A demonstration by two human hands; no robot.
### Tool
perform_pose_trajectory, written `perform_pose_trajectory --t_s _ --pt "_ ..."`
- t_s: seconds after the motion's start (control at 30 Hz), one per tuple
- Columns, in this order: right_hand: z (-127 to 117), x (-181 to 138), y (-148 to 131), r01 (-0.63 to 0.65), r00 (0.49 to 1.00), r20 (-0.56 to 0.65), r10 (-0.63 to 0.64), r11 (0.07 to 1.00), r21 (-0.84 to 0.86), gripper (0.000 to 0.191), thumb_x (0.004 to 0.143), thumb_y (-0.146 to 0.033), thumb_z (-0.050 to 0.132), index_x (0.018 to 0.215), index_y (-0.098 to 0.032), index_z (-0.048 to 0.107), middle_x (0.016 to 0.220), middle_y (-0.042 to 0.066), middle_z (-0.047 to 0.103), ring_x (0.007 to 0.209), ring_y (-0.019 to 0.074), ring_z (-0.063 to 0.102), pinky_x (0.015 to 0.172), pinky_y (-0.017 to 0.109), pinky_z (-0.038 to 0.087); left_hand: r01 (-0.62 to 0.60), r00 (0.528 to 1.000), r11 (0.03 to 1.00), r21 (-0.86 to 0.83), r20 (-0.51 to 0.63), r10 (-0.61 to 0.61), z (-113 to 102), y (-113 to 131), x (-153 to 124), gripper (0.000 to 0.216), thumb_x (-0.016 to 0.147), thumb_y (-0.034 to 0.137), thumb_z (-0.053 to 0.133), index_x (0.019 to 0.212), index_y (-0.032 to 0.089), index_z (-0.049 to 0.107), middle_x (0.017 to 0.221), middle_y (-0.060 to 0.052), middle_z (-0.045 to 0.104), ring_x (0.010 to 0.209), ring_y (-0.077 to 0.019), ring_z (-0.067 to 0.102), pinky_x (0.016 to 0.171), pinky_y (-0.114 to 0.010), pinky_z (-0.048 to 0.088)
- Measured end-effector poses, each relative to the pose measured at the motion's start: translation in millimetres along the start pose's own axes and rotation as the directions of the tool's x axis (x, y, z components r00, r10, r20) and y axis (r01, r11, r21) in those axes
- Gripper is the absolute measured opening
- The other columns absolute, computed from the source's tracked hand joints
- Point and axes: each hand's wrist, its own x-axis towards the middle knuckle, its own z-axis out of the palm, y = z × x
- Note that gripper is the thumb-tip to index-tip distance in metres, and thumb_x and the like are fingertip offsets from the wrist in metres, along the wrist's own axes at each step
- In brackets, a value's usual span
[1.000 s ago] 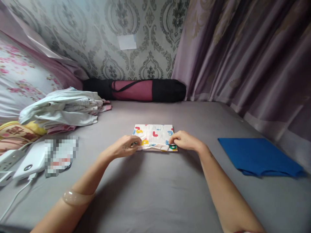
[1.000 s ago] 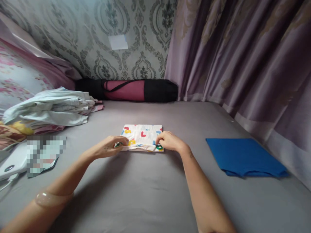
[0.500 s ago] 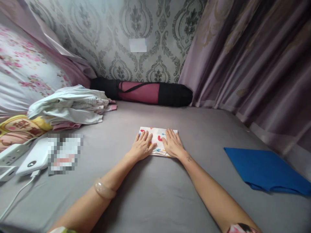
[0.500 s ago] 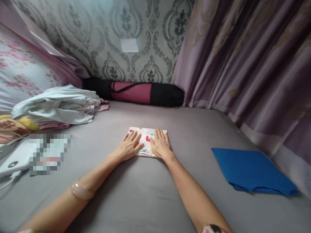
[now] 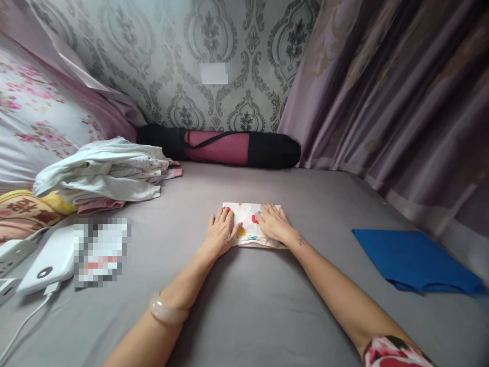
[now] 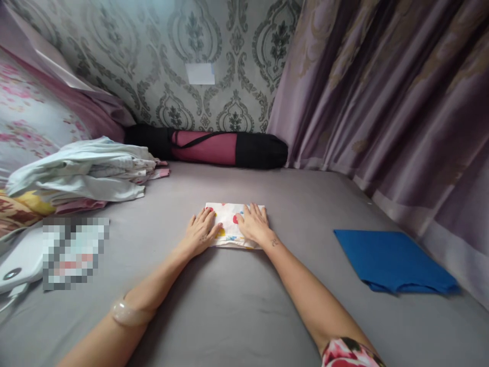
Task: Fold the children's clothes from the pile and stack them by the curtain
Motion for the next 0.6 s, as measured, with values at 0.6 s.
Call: perform_pose_trajectory --t_s 0.6 --pt "18 13 -47 0.139 0.988 -0.067 -0.138 0.990 0.011 0.062 0.097 -0.037 0.022 0.147 -0.003 0.030 0.155 0.016 0.024 0.144 0.0253 0.017 0.117 0.042 0.009 0.025 0.983 0.940 -0.340 -0.164 -0.086 7 -16 12 0.037 0.095 0.020 0.031 0.126 0.015 0.051 0.138 -0.012 0.052 0.133 -0.0229 0.041 0.111 -0.042 0.031"
